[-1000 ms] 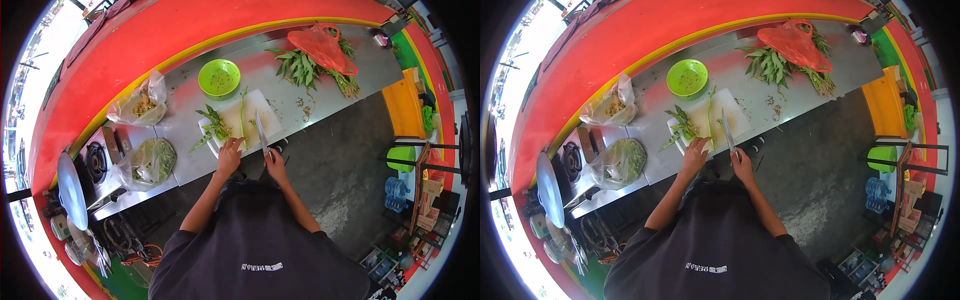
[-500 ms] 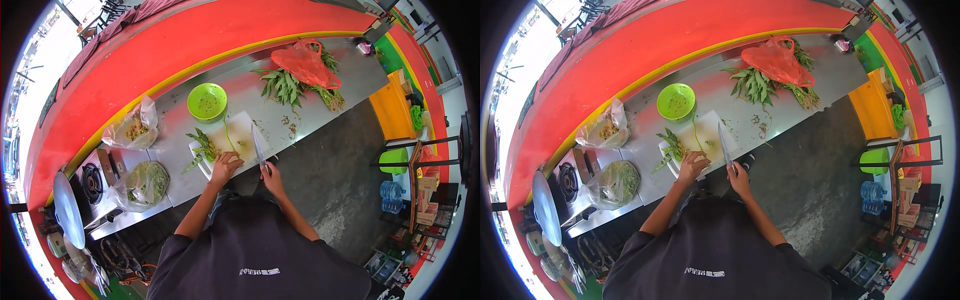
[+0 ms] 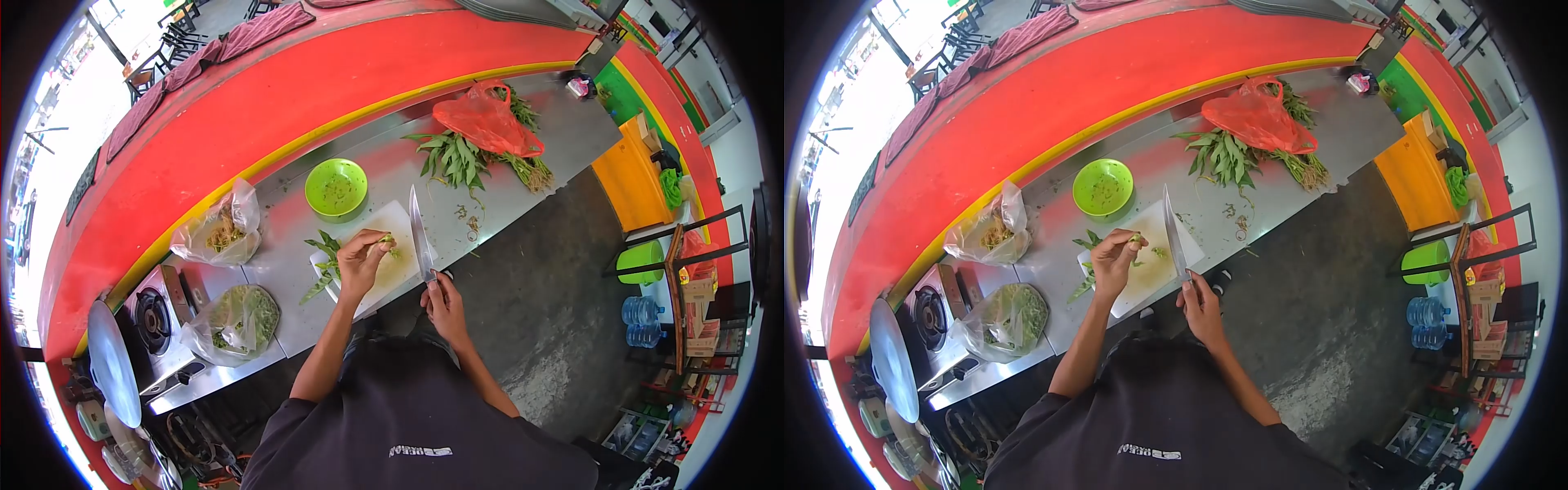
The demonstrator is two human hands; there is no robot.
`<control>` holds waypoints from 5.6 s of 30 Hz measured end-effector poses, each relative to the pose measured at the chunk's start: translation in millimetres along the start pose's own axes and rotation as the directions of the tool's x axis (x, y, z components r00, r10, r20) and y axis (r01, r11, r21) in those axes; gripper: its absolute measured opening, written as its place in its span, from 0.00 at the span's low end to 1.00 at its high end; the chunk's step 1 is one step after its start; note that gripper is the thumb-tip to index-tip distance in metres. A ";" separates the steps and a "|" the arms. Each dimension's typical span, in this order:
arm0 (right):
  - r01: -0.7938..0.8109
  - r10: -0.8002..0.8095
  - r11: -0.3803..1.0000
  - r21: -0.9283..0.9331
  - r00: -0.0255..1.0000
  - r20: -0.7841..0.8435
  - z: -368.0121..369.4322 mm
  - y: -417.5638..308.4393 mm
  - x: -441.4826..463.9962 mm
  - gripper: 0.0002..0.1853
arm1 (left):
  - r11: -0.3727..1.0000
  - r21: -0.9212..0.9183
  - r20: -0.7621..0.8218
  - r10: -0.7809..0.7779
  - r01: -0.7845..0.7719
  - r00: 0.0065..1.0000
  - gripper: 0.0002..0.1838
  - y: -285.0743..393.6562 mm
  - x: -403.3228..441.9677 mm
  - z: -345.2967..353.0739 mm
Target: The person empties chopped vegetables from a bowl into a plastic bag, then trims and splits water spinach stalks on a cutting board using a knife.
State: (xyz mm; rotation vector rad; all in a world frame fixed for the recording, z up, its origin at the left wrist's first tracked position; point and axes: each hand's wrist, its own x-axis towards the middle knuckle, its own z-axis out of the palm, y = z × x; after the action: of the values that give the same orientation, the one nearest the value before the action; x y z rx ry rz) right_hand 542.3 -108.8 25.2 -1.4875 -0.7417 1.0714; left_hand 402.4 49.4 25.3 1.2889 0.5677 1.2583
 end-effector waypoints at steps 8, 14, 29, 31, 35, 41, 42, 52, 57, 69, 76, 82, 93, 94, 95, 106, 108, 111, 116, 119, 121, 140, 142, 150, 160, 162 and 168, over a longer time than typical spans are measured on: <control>0.077 -0.081 0.993 0.092 0.996 0.046 28.7 -53.1 -23.2 0.22 | 0.977 -0.211 0.065 0.030 -0.015 0.997 0.10 14.9 -15.9 2.3; 0.221 -0.219 0.975 -0.008 0.969 0.117 35.0 -79.3 -25.9 0.20 | 0.965 -0.262 0.069 -0.013 0.030 0.998 0.08 22.5 -26.1 -0.9; 0.373 -0.348 0.920 -0.124 0.920 0.181 46.4 -94.6 -27.5 0.21 | 0.957 -0.284 0.136 -0.026 0.064 0.990 0.10 34.7 -28.3 -10.1; 0.379 -0.352 0.916 -0.132 0.917 0.189 46.9 -96.4 -27.6 0.21 | 0.954 -0.294 0.132 -0.021 0.059 0.991 0.10 34.6 -27.9 -9.7; 0.419 -0.393 0.898 -0.133 0.901 0.186 51.2 -97.6 -28.3 0.21 | 0.952 -0.300 0.136 -0.019 0.059 0.991 0.10 33.9 -27.4 -11.5; 0.424 -0.398 0.891 -0.164 0.902 0.171 55.6 -94.6 -29.8 0.21 | 0.958 -0.280 0.133 -0.019 0.056 0.991 0.09 38.9 -27.4 -14.7; 0.423 -0.396 0.891 -0.163 0.902 0.171 56.2 -95.2 -30.3 0.21 | 0.957 -0.285 0.130 -0.015 0.052 0.991 0.09 38.7 -27.3 -15.0; 0.462 -0.429 0.862 -0.208 0.884 0.185 60.2 -103.4 -29.1 0.20 | 0.963 -0.268 0.108 -0.005 0.034 0.994 0.09 40.8 -22.2 -16.1; 0.520 -0.488 0.827 -0.215 0.853 0.188 59.0 -99.8 -23.7 0.20 | 0.967 -0.255 0.083 0.025 -0.003 0.996 0.10 41.3 -16.7 -12.7; 0.499 -0.470 0.846 -0.187 0.864 0.180 52.6 -90.9 -21.7 0.20 | 0.971 -0.235 0.037 -0.035 0.042 0.999 0.10 50.0 -10.4 0.1; 0.485 -0.461 0.854 -0.189 0.873 0.158 54.2 -97.3 -25.2 0.19 | 0.945 -0.319 0.079 -0.047 0.070 0.996 0.08 34.6 -27.5 -5.3; 0.484 -0.460 0.858 -0.174 0.874 0.159 59.7 -97.2 -28.4 0.19 | 0.956 -0.277 0.161 -0.047 0.091 0.986 0.06 42.1 -35.0 -16.8; 0.547 -0.520 0.811 -0.208 0.837 0.172 72.3 -96.7 -37.9 0.19 | 0.963 -0.269 0.060 -0.004 0.020 0.998 0.08 47.8 -36.6 -23.6; 0.554 -0.526 0.805 -0.212 0.832 0.176 72.6 -96.3 -39.1 0.19 | 0.966 -0.257 0.049 -0.014 0.026 0.999 0.10 50.5 -35.5 -23.5; 0.562 -0.534 0.798 -0.217 0.826 0.180 73.0 -96.2 -39.3 0.19 | 0.967 -0.254 0.053 -0.009 0.022 0.999 0.10 51.4 -34.0 -24.4; 0.590 -0.554 0.776 -0.223 0.807 0.206 73.3 -96.9 -41.0 0.19 | 0.927 -0.374 0.114 0.012 0.031 0.993 0.05 50.8 -25.5 -36.1; 0.582 -0.540 0.780 -0.229 0.812 0.223 71.5 -100.0 -41.7 0.19 | 0.941 -0.335 0.157 0.010 0.044 0.987 0.05 57.4 -26.6 -38.5; 0.626 -0.592 0.747 -0.223 0.779 0.206 72.8 -105.0 -33.7 0.19 | 0.961 -0.268 0.212 -0.008 0.065 0.977 0.04 60.3 -26.7 -38.0; 0.642 -0.603 0.743 -0.189 0.765 0.228 61.1 -98.3 -18.8 0.18 | 0.953 -0.302 0.153 0.020 0.028 0.988 0.04 55.6 -23.3 -20.4; 0.614 -0.568 0.769 -0.176 0.784 0.252 50.4 -104.2 -7.4 0.18 | 0.957 -0.287 0.095 -0.015 0.042 0.995 0.04 55.9 -21.1 -6.7; 0.635 -0.573 0.755 -0.164 0.760 0.307 41.0 -107.7 5.3 0.17 | 0.962 -0.273 0.062 0.020 -0.003 0.998 0.04 55.6 -15.2 0.8; 0.583 -0.447 0.811 -0.045 0.668 0.595 -60.9 -125.9 87.1 0.18 | 0.972 -0.232 -0.147 -0.008 -0.026 0.989 0.07 24.2 -8.1 84.1; 0.606 -0.466 0.795 -0.034 0.646 0.604 -74.9 -129.7 92.4 0.18 | 0.973 -0.227 -0.138 0.005 -0.036 0.990 0.07 16.1 -8.4 94.3; 0.668 -0.493 0.743 -0.029 0.576 0.652 -133.3 -133.3 115.9 0.16 | 0.976 -0.157 -0.255 0.111 -0.154 0.961 0.06 -19.6 0.7 158.7; 0.659 -0.453 0.752 -0.023 0.542 0.707 -186.8 -129.1 122.0 0.16 | 0.980 -0.092 -0.350 0.134 -0.176 0.927 0.07 -23.1 -0.7 203.9; 0.659 -0.461 0.752 -0.015 0.542 0.703 -190.5 -127.0 123.7 0.16 | 0.981 -0.081 -0.332 0.140 -0.176 0.933 0.06 -24.5 0.8 205.0; 0.619 -0.470 0.785 -0.005 0.603 0.645 -198.2 -126.5 123.7 0.17 | 0.993 -0.092 -0.165 0.051 -0.067 0.985 0.07 -6.9 12.4 202.5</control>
State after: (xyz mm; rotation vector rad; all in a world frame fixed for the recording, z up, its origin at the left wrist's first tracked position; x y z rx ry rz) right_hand 785.2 -54.0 117.9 -0.9343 -1.7299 0.9887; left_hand 587.3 -16.1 77.6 1.1355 0.5797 1.4320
